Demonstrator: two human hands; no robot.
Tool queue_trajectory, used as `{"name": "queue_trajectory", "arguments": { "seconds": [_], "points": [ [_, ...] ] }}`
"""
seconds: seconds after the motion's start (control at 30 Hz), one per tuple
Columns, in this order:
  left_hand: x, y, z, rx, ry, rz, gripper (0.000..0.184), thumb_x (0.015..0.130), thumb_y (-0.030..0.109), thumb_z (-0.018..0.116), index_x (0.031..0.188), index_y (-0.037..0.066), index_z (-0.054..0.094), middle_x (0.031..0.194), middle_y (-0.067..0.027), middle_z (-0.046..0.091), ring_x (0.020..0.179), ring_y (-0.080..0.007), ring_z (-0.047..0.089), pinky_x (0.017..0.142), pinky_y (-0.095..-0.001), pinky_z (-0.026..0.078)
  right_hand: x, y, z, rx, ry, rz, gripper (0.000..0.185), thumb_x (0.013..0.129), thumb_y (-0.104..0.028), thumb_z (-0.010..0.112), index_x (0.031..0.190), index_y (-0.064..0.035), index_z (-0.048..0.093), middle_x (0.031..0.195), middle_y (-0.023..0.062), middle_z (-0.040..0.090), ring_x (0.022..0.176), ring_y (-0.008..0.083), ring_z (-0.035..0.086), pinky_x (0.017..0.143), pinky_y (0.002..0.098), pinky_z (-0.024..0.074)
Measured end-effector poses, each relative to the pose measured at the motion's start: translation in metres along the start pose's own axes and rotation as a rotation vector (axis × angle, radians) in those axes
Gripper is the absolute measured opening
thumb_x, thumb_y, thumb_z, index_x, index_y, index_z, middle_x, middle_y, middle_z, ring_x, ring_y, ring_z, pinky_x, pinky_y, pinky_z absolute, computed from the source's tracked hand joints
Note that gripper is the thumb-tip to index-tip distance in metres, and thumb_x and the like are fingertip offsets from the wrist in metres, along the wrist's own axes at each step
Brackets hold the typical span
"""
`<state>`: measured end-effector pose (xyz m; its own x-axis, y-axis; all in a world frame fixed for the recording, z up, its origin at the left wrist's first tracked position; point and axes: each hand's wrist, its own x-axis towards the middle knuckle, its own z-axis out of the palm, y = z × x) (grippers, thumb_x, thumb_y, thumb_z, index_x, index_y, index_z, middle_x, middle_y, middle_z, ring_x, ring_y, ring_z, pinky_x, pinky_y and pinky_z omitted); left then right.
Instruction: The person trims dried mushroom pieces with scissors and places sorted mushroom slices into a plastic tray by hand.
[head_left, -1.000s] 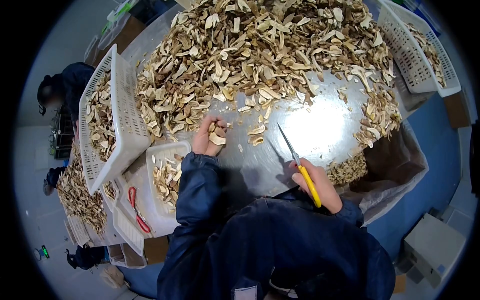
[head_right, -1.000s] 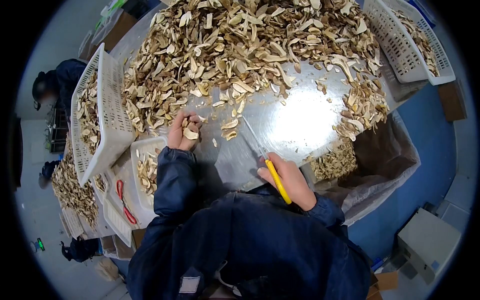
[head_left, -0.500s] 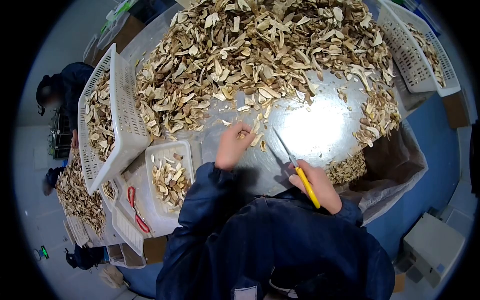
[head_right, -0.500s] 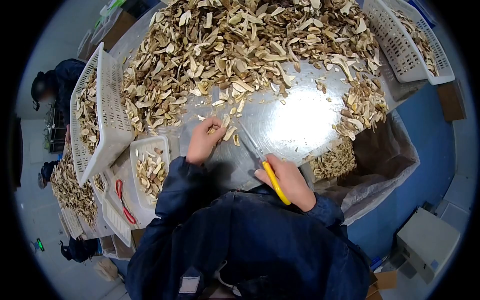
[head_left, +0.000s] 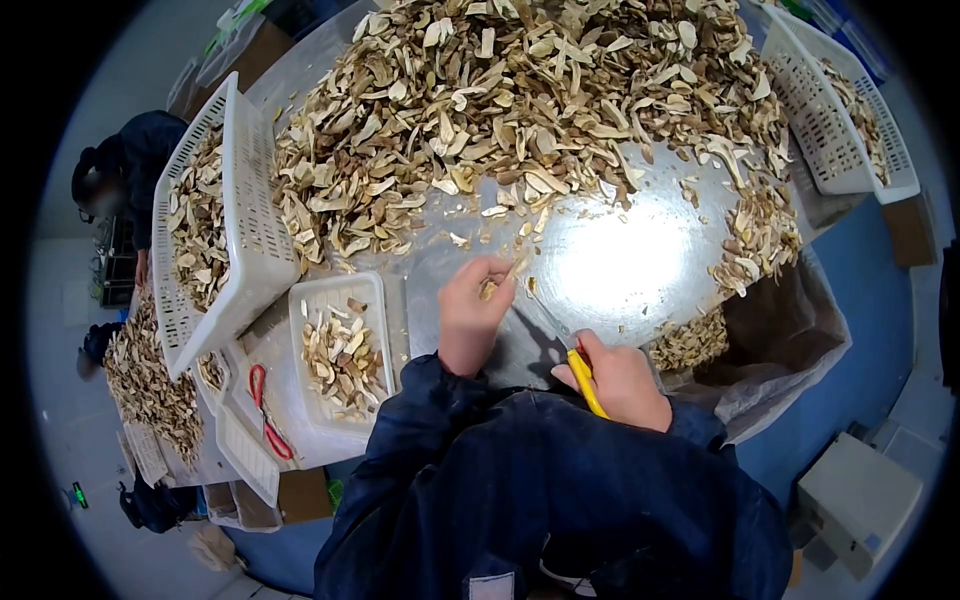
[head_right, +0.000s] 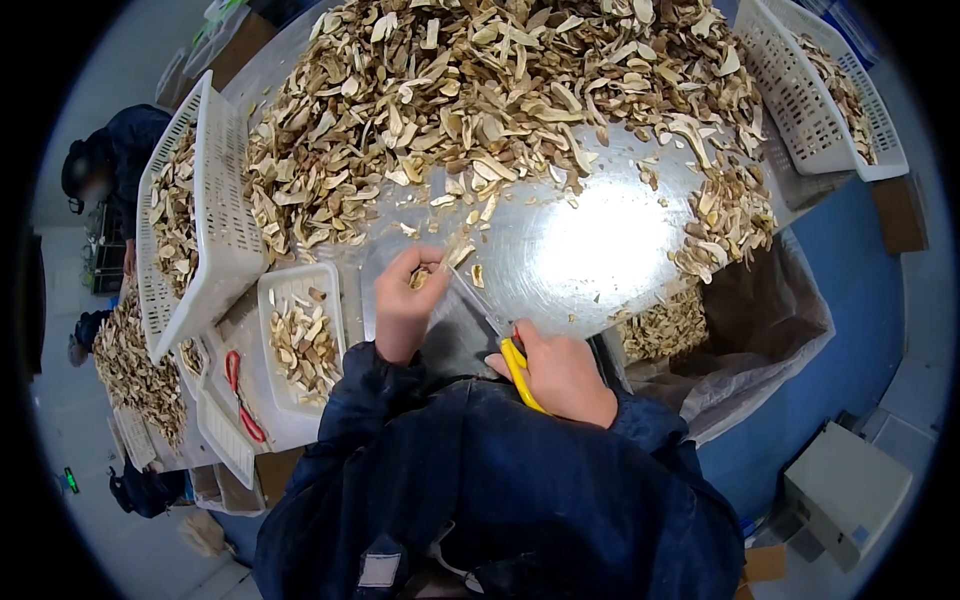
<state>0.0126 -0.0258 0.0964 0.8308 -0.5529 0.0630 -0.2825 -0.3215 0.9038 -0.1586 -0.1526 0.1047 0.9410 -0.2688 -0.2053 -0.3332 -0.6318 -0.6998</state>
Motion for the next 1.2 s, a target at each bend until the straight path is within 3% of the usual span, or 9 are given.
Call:
{"name": "queue_trajectory", "arguments": {
  "seconds": [0.1, 0.2, 0.3, 0.4, 0.53, 0.97, 1.07, 1.2],
  "points": [
    [-0.002, -0.001, -0.002, -0.012, -0.001, -0.008, 0.014, 0.079, 0.007, 0.063, 0.089, -0.002, 0.064, 0.083, -0.0137, 0.065, 0.078, -0.0258, 0.064, 0.072, -0.0311, 0.048, 0.003, -0.003, -0.006, 0.000, 0.040, 0.011, 0.042, 0.086, -0.044, 0.063, 0.096, -0.0040, 0.054, 0.064, 0.0193, 0.061, 0.059, 0.0404, 0.061, 0.053, 0.0473, 0.0464],
    [-0.002, -0.001, 0.000, -0.033, 0.011, 0.009, 0.015, 0.079, 0.008, 0.063, 0.090, -0.002, 0.064, 0.082, -0.0124, 0.065, 0.077, -0.0232, 0.063, 0.073, -0.0300, 0.048, 0.006, -0.004, -0.005, 0.005, 0.051, 0.000, 0.041, 0.087, -0.043, 0.063, 0.095, -0.0040, 0.054, 0.063, 0.0194, 0.060, 0.059, 0.0404, 0.060, 0.053, 0.0475, 0.0462],
    [0.000, -0.009, -0.004, -0.149, -0.057, -0.105, 0.016, 0.080, 0.008, 0.063, 0.091, -0.002, 0.064, 0.081, -0.0105, 0.065, 0.076, -0.0190, 0.062, 0.073, -0.0286, 0.047, 0.004, -0.006, -0.006, -0.020, -0.016, -0.039, 0.040, 0.086, -0.041, 0.065, 0.094, -0.0036, 0.053, 0.064, 0.0193, 0.061, 0.059, 0.0404, 0.060, 0.052, 0.0476, 0.0457],
    [-0.002, -0.005, -0.005, -0.155, -0.067, -0.092, 0.017, 0.080, 0.010, 0.064, 0.093, -0.002, 0.064, 0.080, -0.0093, 0.065, 0.076, -0.0159, 0.060, 0.073, -0.0276, 0.047, 0.006, -0.003, -0.007, 0.038, 0.082, -0.017, 0.040, 0.086, -0.041, 0.065, 0.096, -0.0035, 0.054, 0.063, 0.0184, 0.060, 0.058, 0.0400, 0.060, 0.052, 0.0473, 0.0459],
    [-0.001, -0.004, -0.006, -0.127, -0.079, -0.104, 0.018, 0.081, 0.010, 0.064, 0.094, -0.002, 0.064, 0.080, -0.0094, 0.065, 0.076, -0.0161, 0.060, 0.072, -0.0275, 0.047, 0.004, -0.006, -0.006, -0.007, -0.014, -0.044, 0.039, 0.086, -0.040, 0.065, 0.094, -0.0040, 0.054, 0.064, 0.0181, 0.061, 0.059, 0.0405, 0.060, 0.053, 0.0478, 0.0459],
    [-0.002, -0.004, -0.007, -0.099, -0.054, -0.055, 0.018, 0.080, 0.010, 0.063, 0.093, -0.003, 0.063, 0.079, -0.0095, 0.063, 0.076, -0.0177, 0.059, 0.072, -0.0280, 0.046, 0.010, 0.000, -0.006, -0.017, 0.061, -0.059, 0.040, 0.086, -0.042, 0.065, 0.092, -0.0036, 0.054, 0.064, 0.0187, 0.060, 0.059, 0.0404, 0.060, 0.053, 0.0469, 0.0464],
    [0.000, -0.010, -0.007, -0.104, -0.056, -0.052, 0.018, 0.080, 0.009, 0.063, 0.093, -0.002, 0.063, 0.080, -0.0101, 0.063, 0.076, -0.0194, 0.060, 0.072, -0.0284, 0.046, 0.007, 0.000, -0.011, -0.022, -0.050, -0.071, 0.040, 0.086, -0.042, 0.064, 0.091, -0.0038, 0.054, 0.063, 0.0186, 0.060, 0.059, 0.0403, 0.060, 0.053, 0.0468, 0.0458],
    [-0.001, -0.005, -0.006, -0.081, -0.054, -0.017, 0.017, 0.080, 0.009, 0.063, 0.093, -0.002, 0.064, 0.083, -0.0117, 0.064, 0.078, -0.0226, 0.061, 0.073, -0.0294, 0.047, 0.006, 0.001, -0.009, 0.005, 0.035, -0.060, 0.039, 0.087, -0.042, 0.063, 0.091, -0.0038, 0.053, 0.063, 0.0188, 0.060, 0.058, 0.0403, 0.060, 0.053, 0.0470, 0.0454]
  ]
}}
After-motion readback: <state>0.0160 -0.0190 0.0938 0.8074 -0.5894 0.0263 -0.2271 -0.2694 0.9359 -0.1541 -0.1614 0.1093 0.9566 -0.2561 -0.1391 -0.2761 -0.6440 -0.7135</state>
